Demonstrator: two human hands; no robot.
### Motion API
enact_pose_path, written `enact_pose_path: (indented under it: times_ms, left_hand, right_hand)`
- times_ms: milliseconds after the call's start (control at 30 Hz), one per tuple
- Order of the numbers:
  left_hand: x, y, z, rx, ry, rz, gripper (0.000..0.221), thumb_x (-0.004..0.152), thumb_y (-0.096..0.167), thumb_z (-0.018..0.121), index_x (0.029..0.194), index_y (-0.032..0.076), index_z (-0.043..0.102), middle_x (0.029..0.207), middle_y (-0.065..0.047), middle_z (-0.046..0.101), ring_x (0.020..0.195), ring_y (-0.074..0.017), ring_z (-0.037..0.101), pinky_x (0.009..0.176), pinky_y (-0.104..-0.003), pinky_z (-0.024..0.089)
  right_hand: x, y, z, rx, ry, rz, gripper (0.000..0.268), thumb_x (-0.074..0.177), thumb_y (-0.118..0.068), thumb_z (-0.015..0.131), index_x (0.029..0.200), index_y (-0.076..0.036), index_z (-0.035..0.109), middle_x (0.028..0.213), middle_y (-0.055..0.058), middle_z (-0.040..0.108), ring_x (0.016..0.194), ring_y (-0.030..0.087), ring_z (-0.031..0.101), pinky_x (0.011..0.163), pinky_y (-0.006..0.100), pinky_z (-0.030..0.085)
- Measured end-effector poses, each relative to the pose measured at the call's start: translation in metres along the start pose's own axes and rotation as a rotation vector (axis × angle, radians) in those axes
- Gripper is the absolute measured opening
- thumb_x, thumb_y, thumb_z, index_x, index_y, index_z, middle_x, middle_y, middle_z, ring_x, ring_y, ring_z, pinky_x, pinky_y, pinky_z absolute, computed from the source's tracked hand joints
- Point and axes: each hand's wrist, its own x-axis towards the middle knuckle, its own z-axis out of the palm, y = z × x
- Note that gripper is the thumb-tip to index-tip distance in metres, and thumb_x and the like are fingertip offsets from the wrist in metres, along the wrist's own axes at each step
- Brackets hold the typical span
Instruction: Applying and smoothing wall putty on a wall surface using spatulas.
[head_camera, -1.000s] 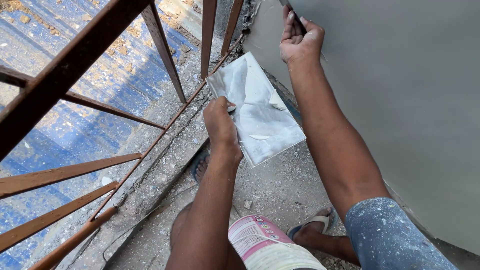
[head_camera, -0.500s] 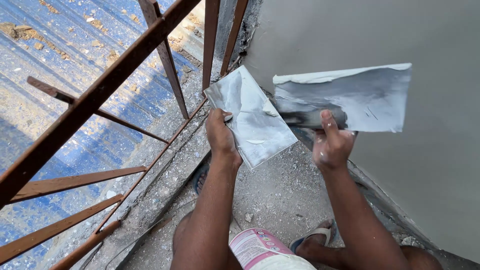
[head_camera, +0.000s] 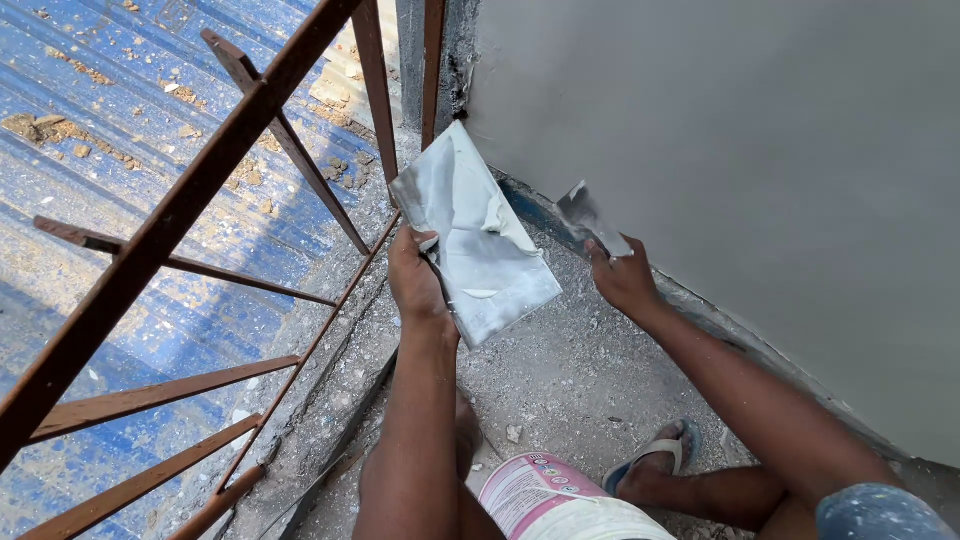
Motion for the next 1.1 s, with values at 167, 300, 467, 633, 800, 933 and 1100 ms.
enact_pose_path:
  times_ms: [167, 300, 467, 633, 800, 933, 1100]
  left_hand:
    - [-0.005, 0.008, 0.005, -0.111, 0.032, 0.097, 0.045, 0.091, 0.019, 0.044, 0.129, -0.001, 0.055, 0.12, -0.019, 0.066, 0.109, -0.032, 0.069, 0.1, -0.047, 0.057]
    - [-0.007, 0.015, 0.016, -0.128, 0.17, 0.073, 0.047, 0.093, 0.024, 0.042, 0.128, -0.004, 0.057, 0.119, -0.021, 0.068, 0.109, -0.0332, 0.069, 0.099, -0.048, 0.056]
    - [0.0, 0.006, 0.012, -0.07, 0.22, 0.104, 0.045, 0.092, 0.022, 0.044, 0.128, -0.002, 0.056, 0.12, -0.019, 0.066, 0.111, -0.0309, 0.068, 0.1, -0.047, 0.056]
    - [0.002, 0.004, 0.014, 0.029, 0.273, 0.142, 0.042, 0.092, 0.023, 0.047, 0.124, -0.004, 0.057, 0.115, -0.021, 0.067, 0.106, -0.0306, 0.07, 0.096, -0.048, 0.058]
    - [-0.001, 0.003, 0.004, 0.051, 0.198, 0.157, 0.04, 0.09, 0.02, 0.049, 0.123, -0.001, 0.058, 0.115, -0.014, 0.067, 0.104, -0.0267, 0.069, 0.094, -0.043, 0.057]
    - [0.006, 0.001, -0.013, 0.016, 0.124, 0.176, 0.041, 0.089, 0.02, 0.05, 0.122, -0.002, 0.06, 0.115, -0.015, 0.069, 0.103, -0.0281, 0.069, 0.095, -0.041, 0.058]
    - [-0.004, -0.008, -0.019, -0.026, 0.085, 0.199, 0.047, 0.091, 0.025, 0.051, 0.129, -0.003, 0.057, 0.117, -0.016, 0.067, 0.106, -0.0303, 0.068, 0.096, -0.044, 0.057]
  right_hand:
    - [0.101, 0.076, 0.152, 1.41, 0.195, 0.623, 0.025, 0.097, -0.011, 0.059, 0.119, 0.001, 0.056, 0.111, 0.015, 0.066, 0.101, 0.029, 0.069, 0.093, 0.046, 0.06]
    - [0.172, 0.096, 0.228, 2.009, 0.298, 0.695, 0.029, 0.092, -0.007, 0.053, 0.12, 0.0, 0.051, 0.12, 0.018, 0.063, 0.112, 0.033, 0.065, 0.099, 0.051, 0.059]
    - [0.234, 0.088, 0.244, 2.101, 0.437, 0.679, 0.033, 0.089, -0.006, 0.05, 0.122, -0.001, 0.055, 0.12, 0.018, 0.064, 0.11, 0.035, 0.066, 0.099, 0.051, 0.059]
    - [0.234, 0.024, 0.161, 1.98, 0.463, 0.654, 0.03, 0.092, -0.004, 0.051, 0.121, 0.001, 0.055, 0.12, 0.019, 0.065, 0.109, 0.034, 0.068, 0.097, 0.045, 0.061]
    - [0.2, -0.06, 0.062, 1.982, 0.424, 0.598, 0.027, 0.093, -0.003, 0.054, 0.12, 0.001, 0.057, 0.118, 0.017, 0.066, 0.106, 0.031, 0.069, 0.092, 0.039, 0.061]
    - [0.183, -0.108, -0.007, 1.98, 0.393, 0.463, 0.024, 0.094, -0.002, 0.053, 0.117, 0.004, 0.056, 0.118, 0.019, 0.065, 0.106, 0.031, 0.069, 0.092, 0.039, 0.061]
    - [0.122, -0.141, -0.037, 2.057, 0.396, 0.217, 0.023, 0.088, 0.0, 0.059, 0.11, 0.005, 0.054, 0.107, 0.016, 0.063, 0.096, 0.029, 0.068, 0.089, 0.04, 0.064]
